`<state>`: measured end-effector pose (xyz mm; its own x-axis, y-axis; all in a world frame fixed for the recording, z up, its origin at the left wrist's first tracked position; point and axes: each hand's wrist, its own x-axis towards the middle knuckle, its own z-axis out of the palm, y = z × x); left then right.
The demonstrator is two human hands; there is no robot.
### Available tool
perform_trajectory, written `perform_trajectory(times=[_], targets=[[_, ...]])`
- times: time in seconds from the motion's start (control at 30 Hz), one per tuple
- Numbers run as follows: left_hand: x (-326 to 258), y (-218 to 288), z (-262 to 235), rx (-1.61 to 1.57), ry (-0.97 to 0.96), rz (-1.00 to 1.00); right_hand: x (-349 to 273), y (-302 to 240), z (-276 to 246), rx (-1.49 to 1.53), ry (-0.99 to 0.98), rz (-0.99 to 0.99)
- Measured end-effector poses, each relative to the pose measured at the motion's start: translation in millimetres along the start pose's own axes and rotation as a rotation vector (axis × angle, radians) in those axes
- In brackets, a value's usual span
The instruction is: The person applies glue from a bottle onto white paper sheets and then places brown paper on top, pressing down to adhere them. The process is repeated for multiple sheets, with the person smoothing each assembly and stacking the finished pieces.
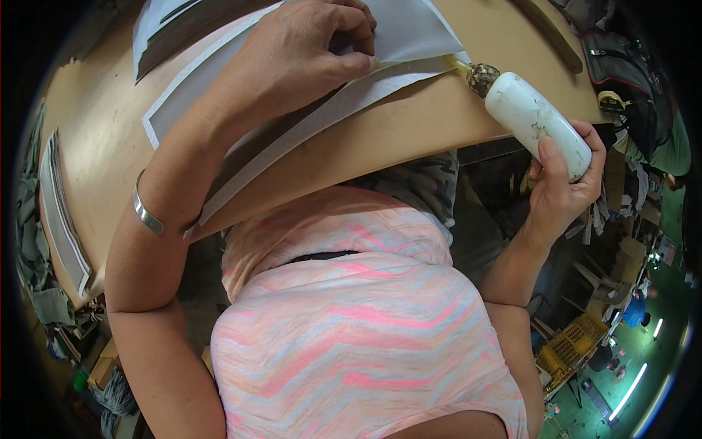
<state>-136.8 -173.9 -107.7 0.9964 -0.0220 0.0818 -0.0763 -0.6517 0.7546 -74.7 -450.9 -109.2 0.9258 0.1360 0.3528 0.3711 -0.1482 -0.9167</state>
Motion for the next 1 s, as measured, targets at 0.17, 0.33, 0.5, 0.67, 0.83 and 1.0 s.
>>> perform_trajectory(times=[0.17,0.33,0.5,0.67,0.83,1.0], targets=[[-2,-9,0,0.034,-0.012,0.016,-6,5,2,-0.023,-0.061,-0.076],[-5,3,-4,0.062,-0.014,0.030,-6,2,1,-0.097,-0.030,-0.098],[-8,22,-7,0.088,-0.022,-0.020,-8,4,1,-0.139,0.003,-0.106],[-3,14,-8,0.025,-0.063,-0.079,-13,2,4,-0.047,-0.042,-0.113],[0,1,-4,-0.033,-0.081,-0.099,-10,1,1,-0.078,-0.019,-0.074],[0,6,-6,0.003,-0.087,-0.123,-6,7,0,-0.111,0.027,-0.109]])
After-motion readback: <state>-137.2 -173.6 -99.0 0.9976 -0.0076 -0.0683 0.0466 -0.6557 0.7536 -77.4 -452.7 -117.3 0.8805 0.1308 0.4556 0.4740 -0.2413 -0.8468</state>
